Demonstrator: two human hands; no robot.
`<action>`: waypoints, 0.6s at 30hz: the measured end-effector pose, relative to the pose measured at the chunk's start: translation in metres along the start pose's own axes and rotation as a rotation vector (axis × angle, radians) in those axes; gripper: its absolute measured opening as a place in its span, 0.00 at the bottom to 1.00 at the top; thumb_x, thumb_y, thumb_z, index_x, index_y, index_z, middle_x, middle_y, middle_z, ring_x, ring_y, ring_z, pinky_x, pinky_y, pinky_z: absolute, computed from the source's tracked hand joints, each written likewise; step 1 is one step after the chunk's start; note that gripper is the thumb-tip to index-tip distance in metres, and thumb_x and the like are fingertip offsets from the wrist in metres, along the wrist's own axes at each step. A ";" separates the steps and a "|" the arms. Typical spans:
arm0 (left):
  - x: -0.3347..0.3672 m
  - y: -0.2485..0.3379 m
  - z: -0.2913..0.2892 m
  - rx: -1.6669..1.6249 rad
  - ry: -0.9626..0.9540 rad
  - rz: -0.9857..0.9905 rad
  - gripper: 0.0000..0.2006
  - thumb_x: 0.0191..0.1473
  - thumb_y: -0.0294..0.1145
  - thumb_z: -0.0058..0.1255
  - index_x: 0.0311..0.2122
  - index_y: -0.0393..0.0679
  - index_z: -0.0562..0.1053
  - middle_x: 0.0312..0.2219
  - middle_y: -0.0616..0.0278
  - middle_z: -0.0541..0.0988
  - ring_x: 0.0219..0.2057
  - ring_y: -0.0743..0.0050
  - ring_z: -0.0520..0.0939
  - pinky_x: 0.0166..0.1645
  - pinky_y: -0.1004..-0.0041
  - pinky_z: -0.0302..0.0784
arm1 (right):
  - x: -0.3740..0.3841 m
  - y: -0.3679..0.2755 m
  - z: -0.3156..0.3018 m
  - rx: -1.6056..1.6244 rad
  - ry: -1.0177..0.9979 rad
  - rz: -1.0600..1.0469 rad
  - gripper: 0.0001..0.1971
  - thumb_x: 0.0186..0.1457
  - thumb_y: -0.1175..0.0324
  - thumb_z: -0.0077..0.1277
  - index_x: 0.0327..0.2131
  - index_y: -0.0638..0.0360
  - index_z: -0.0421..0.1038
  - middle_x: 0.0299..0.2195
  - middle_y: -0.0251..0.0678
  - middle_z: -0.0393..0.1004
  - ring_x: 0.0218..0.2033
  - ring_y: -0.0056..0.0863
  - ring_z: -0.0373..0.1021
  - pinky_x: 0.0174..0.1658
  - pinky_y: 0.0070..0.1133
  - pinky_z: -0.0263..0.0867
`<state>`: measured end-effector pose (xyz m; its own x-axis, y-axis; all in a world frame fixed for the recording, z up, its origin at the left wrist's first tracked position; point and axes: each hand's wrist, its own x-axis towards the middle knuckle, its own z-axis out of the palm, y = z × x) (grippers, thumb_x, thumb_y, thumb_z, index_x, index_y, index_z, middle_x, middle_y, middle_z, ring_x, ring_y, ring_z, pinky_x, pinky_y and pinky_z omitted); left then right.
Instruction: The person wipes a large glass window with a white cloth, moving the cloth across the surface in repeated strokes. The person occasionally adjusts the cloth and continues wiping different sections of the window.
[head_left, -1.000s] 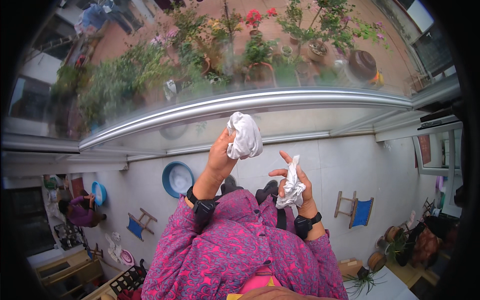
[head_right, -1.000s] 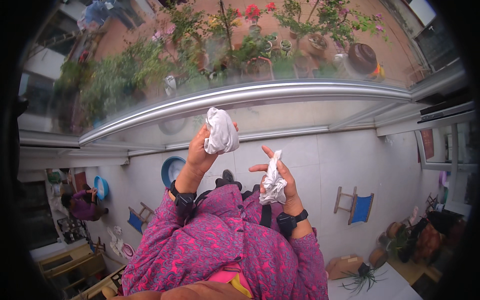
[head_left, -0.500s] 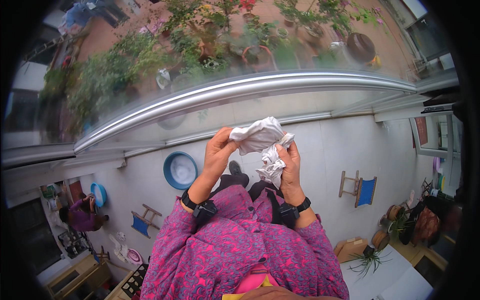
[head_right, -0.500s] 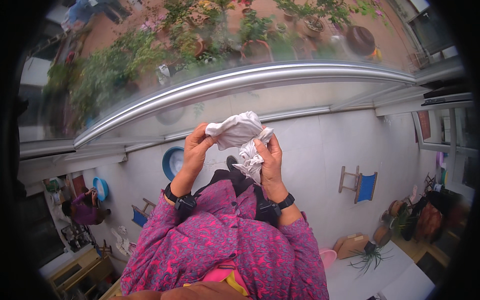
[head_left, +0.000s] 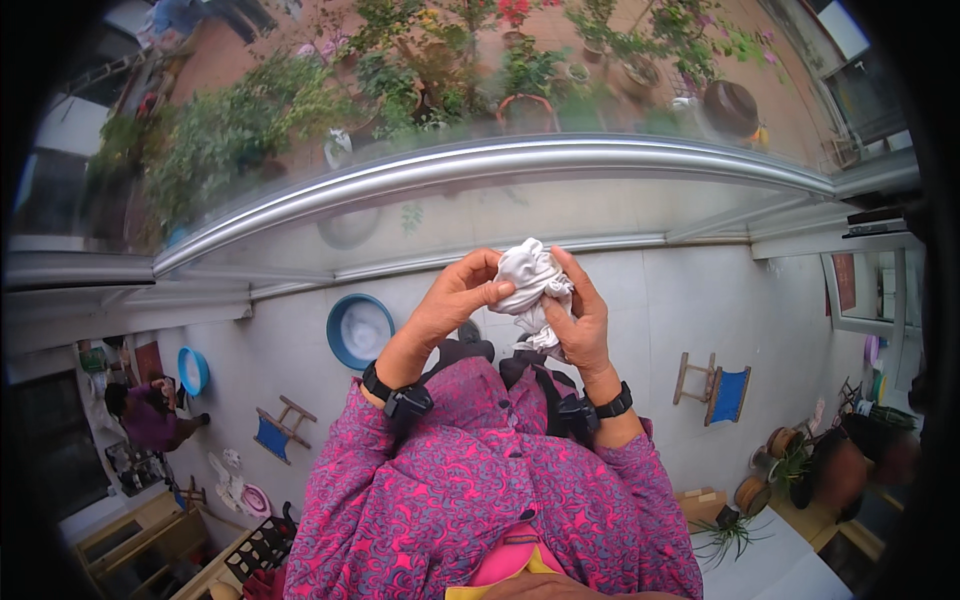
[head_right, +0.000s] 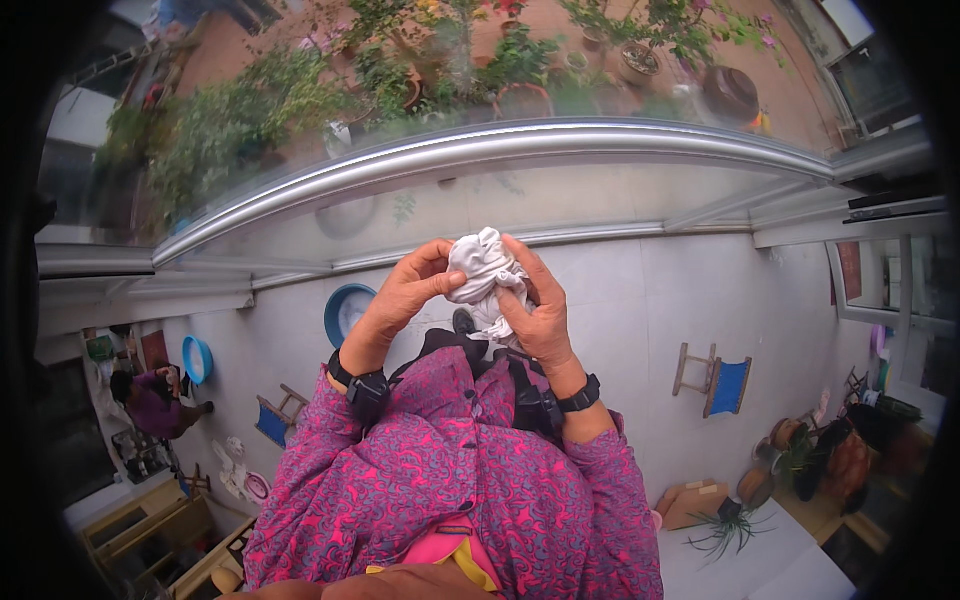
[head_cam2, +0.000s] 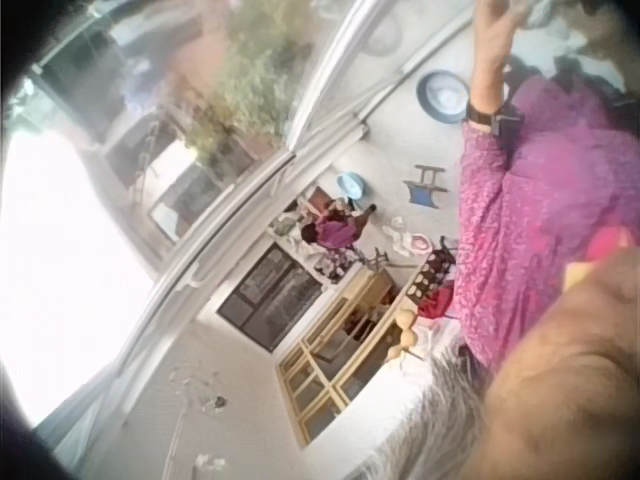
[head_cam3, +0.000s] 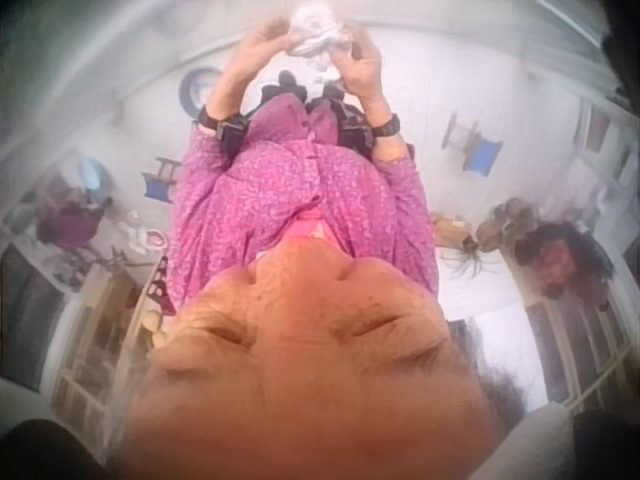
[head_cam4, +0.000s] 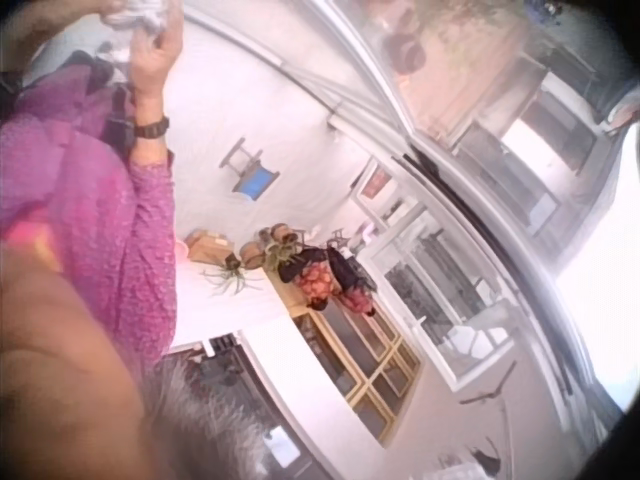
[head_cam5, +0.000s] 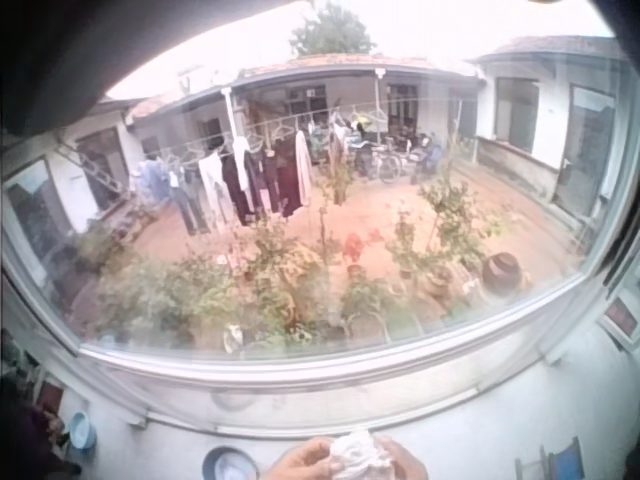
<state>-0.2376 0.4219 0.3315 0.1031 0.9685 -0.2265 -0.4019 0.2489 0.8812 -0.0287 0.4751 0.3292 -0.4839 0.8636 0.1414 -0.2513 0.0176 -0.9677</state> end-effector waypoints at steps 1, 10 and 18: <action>0.000 -0.005 0.003 -0.026 0.025 0.044 0.12 0.58 0.28 0.59 0.46 0.44 0.74 0.49 0.66 0.77 0.49 0.76 0.77 0.53 0.72 0.74 | -0.002 -0.002 0.000 0.109 0.046 0.050 0.30 0.56 0.83 0.50 0.63 0.61 0.62 0.56 0.40 0.69 0.55 0.25 0.68 0.54 0.21 0.66; -0.014 -0.003 0.023 -0.261 0.177 0.030 0.19 0.49 0.20 0.63 0.47 0.44 0.74 0.49 0.64 0.77 0.50 0.71 0.77 0.58 0.68 0.70 | -0.009 0.017 -0.019 0.113 -0.110 0.219 0.25 0.56 0.80 0.55 0.58 0.68 0.67 0.48 0.33 0.72 0.48 0.20 0.72 0.50 0.19 0.69; -0.029 -0.005 0.024 -0.036 0.407 0.199 0.16 0.49 0.21 0.64 0.44 0.45 0.74 0.41 0.69 0.77 0.44 0.79 0.77 0.52 0.75 0.71 | -0.019 0.022 -0.034 0.081 -0.003 0.172 0.14 0.59 0.77 0.56 0.49 0.65 0.73 0.43 0.30 0.75 0.43 0.16 0.71 0.47 0.17 0.67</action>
<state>-0.2166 0.3924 0.3436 -0.3423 0.9168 -0.2054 -0.4096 0.0512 0.9108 0.0034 0.4758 0.2976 -0.5285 0.8486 -0.0241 -0.2314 -0.1713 -0.9577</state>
